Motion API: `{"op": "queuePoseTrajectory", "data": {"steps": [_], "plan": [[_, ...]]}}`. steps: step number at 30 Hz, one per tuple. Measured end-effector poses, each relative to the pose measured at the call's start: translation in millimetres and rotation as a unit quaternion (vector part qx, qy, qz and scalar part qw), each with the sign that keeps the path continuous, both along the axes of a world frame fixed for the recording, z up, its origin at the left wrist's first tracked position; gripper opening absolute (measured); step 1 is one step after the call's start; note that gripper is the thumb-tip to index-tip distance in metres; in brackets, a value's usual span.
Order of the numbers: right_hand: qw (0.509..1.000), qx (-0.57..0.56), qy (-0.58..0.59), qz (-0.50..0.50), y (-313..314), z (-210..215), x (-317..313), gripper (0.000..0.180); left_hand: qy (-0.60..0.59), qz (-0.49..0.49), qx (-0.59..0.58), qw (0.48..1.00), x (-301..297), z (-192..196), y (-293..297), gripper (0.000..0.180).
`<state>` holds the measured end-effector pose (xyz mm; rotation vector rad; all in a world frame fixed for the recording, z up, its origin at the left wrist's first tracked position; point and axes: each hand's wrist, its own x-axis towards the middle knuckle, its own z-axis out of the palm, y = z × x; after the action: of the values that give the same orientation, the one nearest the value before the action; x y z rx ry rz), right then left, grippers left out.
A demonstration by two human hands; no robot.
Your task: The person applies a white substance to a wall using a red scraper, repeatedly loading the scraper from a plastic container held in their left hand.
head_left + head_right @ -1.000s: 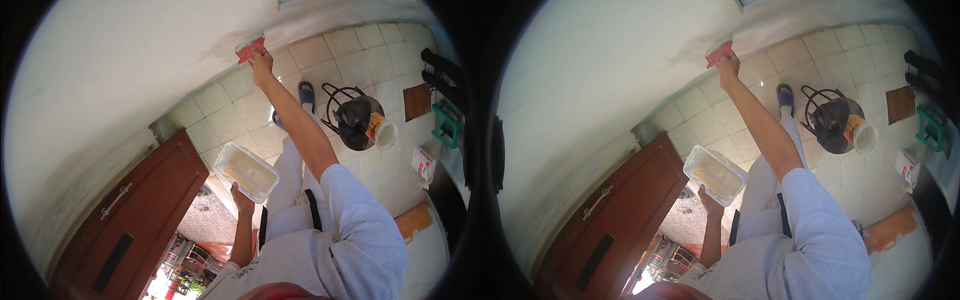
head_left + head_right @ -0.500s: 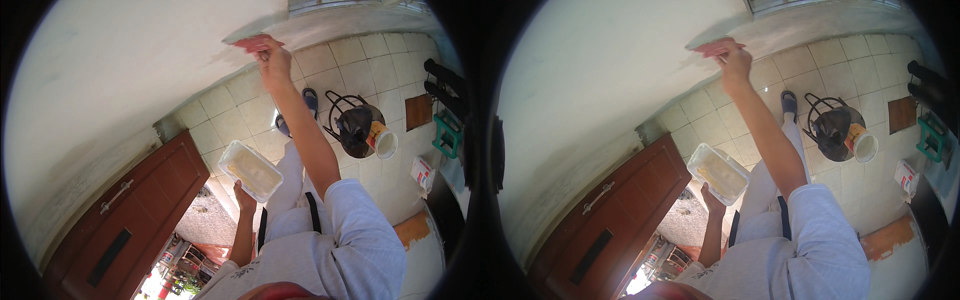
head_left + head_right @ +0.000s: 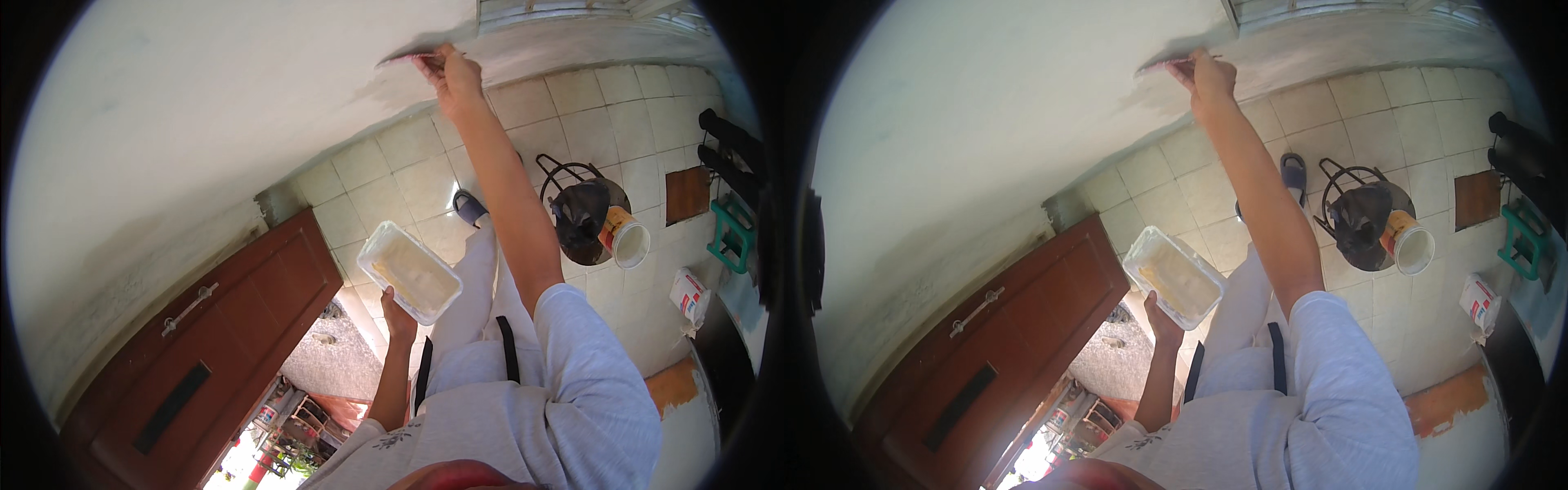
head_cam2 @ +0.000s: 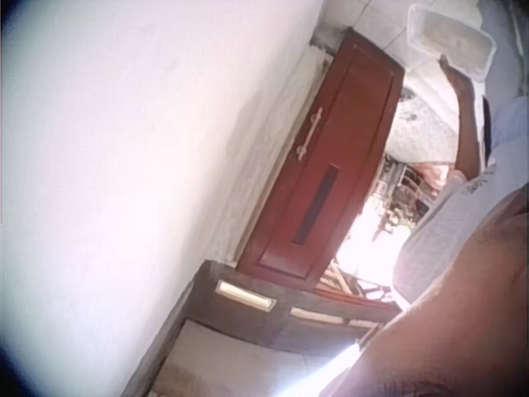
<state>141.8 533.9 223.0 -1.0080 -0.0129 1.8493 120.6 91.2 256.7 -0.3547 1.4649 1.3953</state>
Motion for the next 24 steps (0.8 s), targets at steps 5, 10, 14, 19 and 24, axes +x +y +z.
{"op": "queuePoseTrajectory", "data": {"steps": [5, 10, 14, 19, 24], "plan": [[0.999, 0.013, 0.037, -0.027, -26.1, 21.3, 33.8, 0.013, -0.003, 0.003, -0.003, 1.0, -0.4, 5.1, -3.2, 0.076], [0.952, 0.067, -0.299, 0.002, -59.2, -64.2, 37.4, 0.024, -0.002, 0.01, -0.006, 1.0, 5.8, 1.9, -0.9, 0.075], [0.807, 0.135, -0.573, 0.056, -71.0, -122.4, -3.5, 0.029, -0.012, 0.015, -0.009, 1.0, 4.2, 2.6, -3.7, 0.075], [0.875, 0.152, -0.459, -0.011, -76.3, -72.6, -60.5, 0.024, 0.006, 0.034, -0.023, 0.999, 3.0, 5.2, -5.9, 0.075], [0.882, 0.173, -0.438, -0.01, -89.9, -15.5, -75.4, 0.022, -0.001, 0.04, -0.009, 0.999, 1.7, -0.4, -9.7, 0.075]]}}
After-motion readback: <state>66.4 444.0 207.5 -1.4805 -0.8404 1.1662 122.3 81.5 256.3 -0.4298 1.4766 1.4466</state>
